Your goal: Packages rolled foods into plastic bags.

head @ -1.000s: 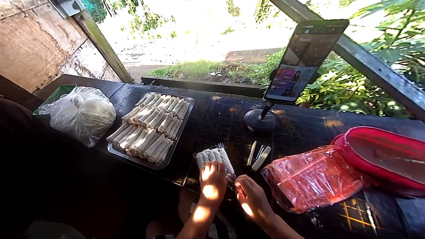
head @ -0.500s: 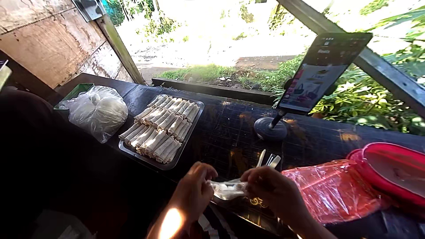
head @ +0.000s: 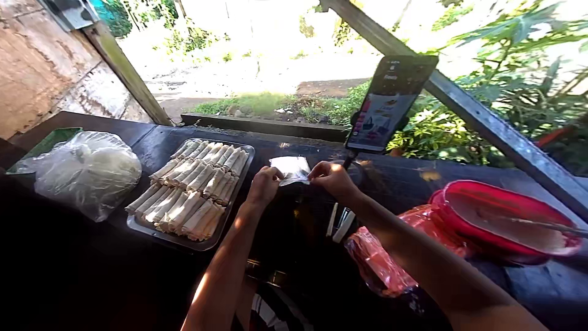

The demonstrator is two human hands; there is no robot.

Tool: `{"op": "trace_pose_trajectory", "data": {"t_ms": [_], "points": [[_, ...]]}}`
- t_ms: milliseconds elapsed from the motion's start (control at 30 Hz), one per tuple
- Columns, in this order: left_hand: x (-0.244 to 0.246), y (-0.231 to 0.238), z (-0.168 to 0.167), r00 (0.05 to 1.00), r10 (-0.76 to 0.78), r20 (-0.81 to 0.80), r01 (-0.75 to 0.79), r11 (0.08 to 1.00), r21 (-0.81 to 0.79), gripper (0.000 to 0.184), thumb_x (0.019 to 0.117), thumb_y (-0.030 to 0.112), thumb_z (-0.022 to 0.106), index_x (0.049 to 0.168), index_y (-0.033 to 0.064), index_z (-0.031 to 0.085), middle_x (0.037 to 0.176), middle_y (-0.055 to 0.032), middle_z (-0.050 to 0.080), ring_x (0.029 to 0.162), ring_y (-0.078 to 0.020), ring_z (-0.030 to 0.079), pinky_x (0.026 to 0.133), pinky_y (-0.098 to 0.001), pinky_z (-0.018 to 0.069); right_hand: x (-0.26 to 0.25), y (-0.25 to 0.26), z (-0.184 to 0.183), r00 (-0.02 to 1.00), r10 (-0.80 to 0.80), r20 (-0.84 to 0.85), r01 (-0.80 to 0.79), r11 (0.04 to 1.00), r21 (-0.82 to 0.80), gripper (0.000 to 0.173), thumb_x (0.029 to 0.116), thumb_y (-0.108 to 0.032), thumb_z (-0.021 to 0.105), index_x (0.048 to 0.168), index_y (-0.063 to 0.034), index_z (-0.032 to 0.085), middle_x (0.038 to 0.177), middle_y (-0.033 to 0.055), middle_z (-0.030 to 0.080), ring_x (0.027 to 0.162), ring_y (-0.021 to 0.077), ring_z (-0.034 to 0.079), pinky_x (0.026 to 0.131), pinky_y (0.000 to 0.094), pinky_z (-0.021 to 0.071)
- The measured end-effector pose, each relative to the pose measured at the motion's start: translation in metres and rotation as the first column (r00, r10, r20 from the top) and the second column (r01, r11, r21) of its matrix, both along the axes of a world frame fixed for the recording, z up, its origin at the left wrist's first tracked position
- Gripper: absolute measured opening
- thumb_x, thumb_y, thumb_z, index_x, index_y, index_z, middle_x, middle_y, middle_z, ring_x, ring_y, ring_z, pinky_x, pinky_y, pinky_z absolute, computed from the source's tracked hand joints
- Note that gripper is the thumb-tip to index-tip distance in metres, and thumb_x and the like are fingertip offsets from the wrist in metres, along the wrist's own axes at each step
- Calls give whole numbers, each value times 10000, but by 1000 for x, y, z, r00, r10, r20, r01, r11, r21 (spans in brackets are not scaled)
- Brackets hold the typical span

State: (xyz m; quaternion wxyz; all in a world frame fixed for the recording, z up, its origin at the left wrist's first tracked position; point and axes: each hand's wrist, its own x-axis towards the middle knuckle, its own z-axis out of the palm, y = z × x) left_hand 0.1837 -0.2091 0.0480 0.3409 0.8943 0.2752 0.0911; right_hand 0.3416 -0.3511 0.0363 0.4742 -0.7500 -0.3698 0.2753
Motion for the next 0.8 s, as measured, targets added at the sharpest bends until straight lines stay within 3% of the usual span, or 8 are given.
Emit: {"op": "trace_pose_trajectory", "data": {"t_ms": [133, 200, 300, 400, 500, 633, 733, 800], "points": [[-20, -32, -20, 984, -81, -156, 93, 993, 71, 273, 1016, 29, 527, 1238, -31, 673, 1269, -242, 644, 1246, -377, 592, 1100, -482, 438, -3, -44, 7, 961, 207, 183, -158, 955, -251, 207, 983, -19, 581, 1162, 55, 655, 1107, 200, 693, 912, 258, 696, 853, 439, 565], [-41, -66, -28, 988, -156, -15, 157, 974, 162, 211, 990, 78, 600, 1122, -23, 730, 1138, -220, 701, 1160, -381, 637, 1041, -492, 483, -14, -81, 18, 896, 337, 288, -214, 898, -384, 282, 985, -138, 642, 1202, 42, 652, 1078, 223, 700, 983, 359, 688, 892, 559, 533], [-54, -125, -51, 896, -401, 189, 322, 882, 344, 151, 972, 71, 622, 968, 29, 768, 996, -126, 754, 1023, -304, 716, 909, -442, 576, -33, -129, 29, 849, 408, 334, -131, 777, -615, 456, 935, -269, 740, 1260, 24, 610, 1069, 229, 677, 1003, 416, 666, 867, 603, 515], [-39, -166, -72, 732, -630, 259, 395, 703, 591, 166, 928, -1, 617, 940, 73, 765, 974, -63, 756, 938, -236, 720, 776, -362, 582, -40, -155, 26, 879, 334, 341, 15, 694, -720, 428, 925, -101, 688, 1326, 7, 581, 1084, 231, 686, 1024, 432, 669, 869, 611, 510], [-17, -181, -84, 650, -720, 242, 417, 605, 679, 198, 919, -16, 610, 988, 68, 776, 1031, -61, 757, 903, -224, 708, 711, -342, 557, -42, -176, 21, 888, 182, 421, 133, 777, -616, 348, 944, -8, 613, 1291, 23, 612, 982, 235, 700, 904, 437, 689, 796, 626, 521], [-2, -186, -82, 582, -792, 184, 478, 516, 711, 209, 922, 1, 612, 1039, 48, 779, 1110, -78, 754, 935, -237, 709, 730, -363, 552, -45, -189, 16, 876, 103, 471, 187, 828, -528, 294, 967, -38, 618, 1255, 23, 638, 971, 226, 716, 868, 423, 706, 773, 622, 534], [8, -193, -89, 522, -821, 231, 432, 488, 758, 138, 911, 24, 621, 863, 53, 748, 917, -79, 731, 835, -233, 694, 672, -353, 539, -48, -195, 9, 870, 114, 480, 152, 863, -481, 221, 946, -23, 641, 1158, 33, 667, 941, 213, 712, 848, 403, 705, 756, 599, 543], [12, -197, -92, 536, -791, 294, 440, 559, 703, 115, 884, 4, 649, 808, 30, 731, 821, -94, 709, 780, -252, 698, 647, -363, 555, -52, -204, -2, 851, 123, 510, 97, 919, -383, 273, 879, 50, 667, 1152, 49, 681, 1001, 215, 718, 918, 408, 708, 812, 602, 553]]}}
